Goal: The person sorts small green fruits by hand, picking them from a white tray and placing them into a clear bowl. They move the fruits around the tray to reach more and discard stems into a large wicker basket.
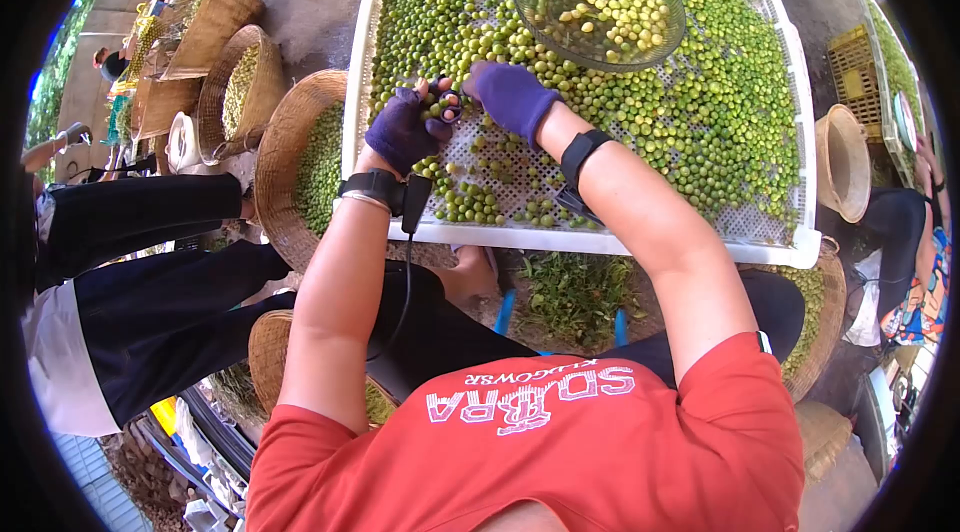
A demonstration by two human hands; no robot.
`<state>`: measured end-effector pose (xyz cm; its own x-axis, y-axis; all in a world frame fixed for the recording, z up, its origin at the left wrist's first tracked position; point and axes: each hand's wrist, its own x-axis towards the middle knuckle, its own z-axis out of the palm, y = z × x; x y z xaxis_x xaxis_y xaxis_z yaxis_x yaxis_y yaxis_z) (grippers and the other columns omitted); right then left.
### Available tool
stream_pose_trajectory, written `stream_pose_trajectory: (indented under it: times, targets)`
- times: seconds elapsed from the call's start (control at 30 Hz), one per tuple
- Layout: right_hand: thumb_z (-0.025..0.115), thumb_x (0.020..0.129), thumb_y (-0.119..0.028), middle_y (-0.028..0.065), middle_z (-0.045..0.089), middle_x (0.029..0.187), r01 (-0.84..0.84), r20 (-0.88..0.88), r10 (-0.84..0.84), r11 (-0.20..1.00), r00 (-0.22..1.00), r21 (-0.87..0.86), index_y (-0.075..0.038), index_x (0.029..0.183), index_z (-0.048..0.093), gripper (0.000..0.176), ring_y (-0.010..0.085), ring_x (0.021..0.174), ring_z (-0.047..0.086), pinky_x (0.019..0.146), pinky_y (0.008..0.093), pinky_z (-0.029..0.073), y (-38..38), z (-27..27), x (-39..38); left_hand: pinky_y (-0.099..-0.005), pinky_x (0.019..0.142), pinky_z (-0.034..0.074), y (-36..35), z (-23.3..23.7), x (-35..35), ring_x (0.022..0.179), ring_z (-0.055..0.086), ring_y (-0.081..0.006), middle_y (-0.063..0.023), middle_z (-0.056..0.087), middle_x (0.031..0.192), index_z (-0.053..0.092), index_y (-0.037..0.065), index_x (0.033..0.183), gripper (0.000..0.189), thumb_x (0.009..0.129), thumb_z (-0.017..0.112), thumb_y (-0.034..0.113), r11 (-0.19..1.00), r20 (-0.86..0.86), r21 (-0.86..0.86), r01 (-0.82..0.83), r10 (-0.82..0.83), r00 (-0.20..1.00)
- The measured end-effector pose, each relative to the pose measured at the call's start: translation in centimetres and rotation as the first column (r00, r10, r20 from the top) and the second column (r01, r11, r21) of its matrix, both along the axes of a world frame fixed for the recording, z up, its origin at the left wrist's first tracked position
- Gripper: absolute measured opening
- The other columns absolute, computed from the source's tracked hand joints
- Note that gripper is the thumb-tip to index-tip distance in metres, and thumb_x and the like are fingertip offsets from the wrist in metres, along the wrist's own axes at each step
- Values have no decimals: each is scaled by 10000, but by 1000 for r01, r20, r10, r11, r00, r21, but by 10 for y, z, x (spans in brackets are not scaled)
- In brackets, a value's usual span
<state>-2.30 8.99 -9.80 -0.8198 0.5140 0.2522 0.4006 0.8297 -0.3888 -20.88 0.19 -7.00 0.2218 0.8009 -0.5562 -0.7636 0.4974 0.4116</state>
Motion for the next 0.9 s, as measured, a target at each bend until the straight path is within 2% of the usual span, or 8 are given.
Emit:
stream_pose_trajectory:
  times: [0.2,0.3,0.37,0.43,0.5,0.6,0.7,0.9]
  targets:
    - [523,838,-115,168,638,933,-22,188,41,995,981,-99,-75,895,644,140,338,904,636,747,440,512,-10,21,13,-200,544,456,-3,7,5,801,562,-171,-133,606,1009,528,35,1162,344,967,499,318,996,14,-18,89,-89,996]
    - [537,812,-89,160,658,889,-40,177,57,994,982,-100,-76,928,664,172,312,869,652,743,422,518,7,32,32,-205,580,475,-7,-5,4,842,586,-140,-121,629,1030,524,9,1195,330,950,537,229,817,-707,251,518,-211,675]
    - [537,788,-18,148,655,910,71,168,-36,976,985,-206,-76,1038,657,284,291,836,656,738,402,530,20,69,44,-210,631,502,-7,17,23,808,619,-114,-86,658,1007,587,-28,1105,236,902,545,85,898,-724,57,437,-264,637]
    - [592,802,-59,155,648,938,190,-69,-187,980,980,55,-77,983,626,186,307,850,651,750,405,527,30,78,57,-205,636,503,-5,37,34,760,628,-106,-66,667,973,622,-34,1033,189,875,540,30,865,-857,-55,498,-297,421]
    - [607,781,-39,157,628,999,359,-180,-314,863,932,356,-86,1132,609,354,323,867,639,770,401,527,30,89,60,-213,611,491,-1,15,27,722,630,-107,-52,668,922,654,-17,990,193,830,551,19,908,-839,187,374,-51,542]
    - [656,771,-134,140,617,910,126,41,-135,977,990,171,-82,991,626,229,341,845,630,731,418,515,15,62,53,-248,607,498,5,-3,5,704,645,-128,-52,680,818,675,-4,1029,237,806,624,58,921,-833,309,239,140,536]
    - [625,798,-181,126,611,874,1,251,-27,995,968,103,-86,893,624,134,327,821,634,699,420,510,-4,24,49,-261,655,499,14,-8,18,749,641,-137,-29,682,862,692,7,970,189,822,667,121,991,-963,88,96,60,262]
    - [561,792,-114,114,636,826,99,300,-132,987,945,123,-98,817,648,92,298,783,662,662,402,532,-37,9,53,-387,816,513,23,-28,56,946,627,-302,-132,642,1035,705,150,1023,247,780,663,157,814,-927,-24,580,198,-317]
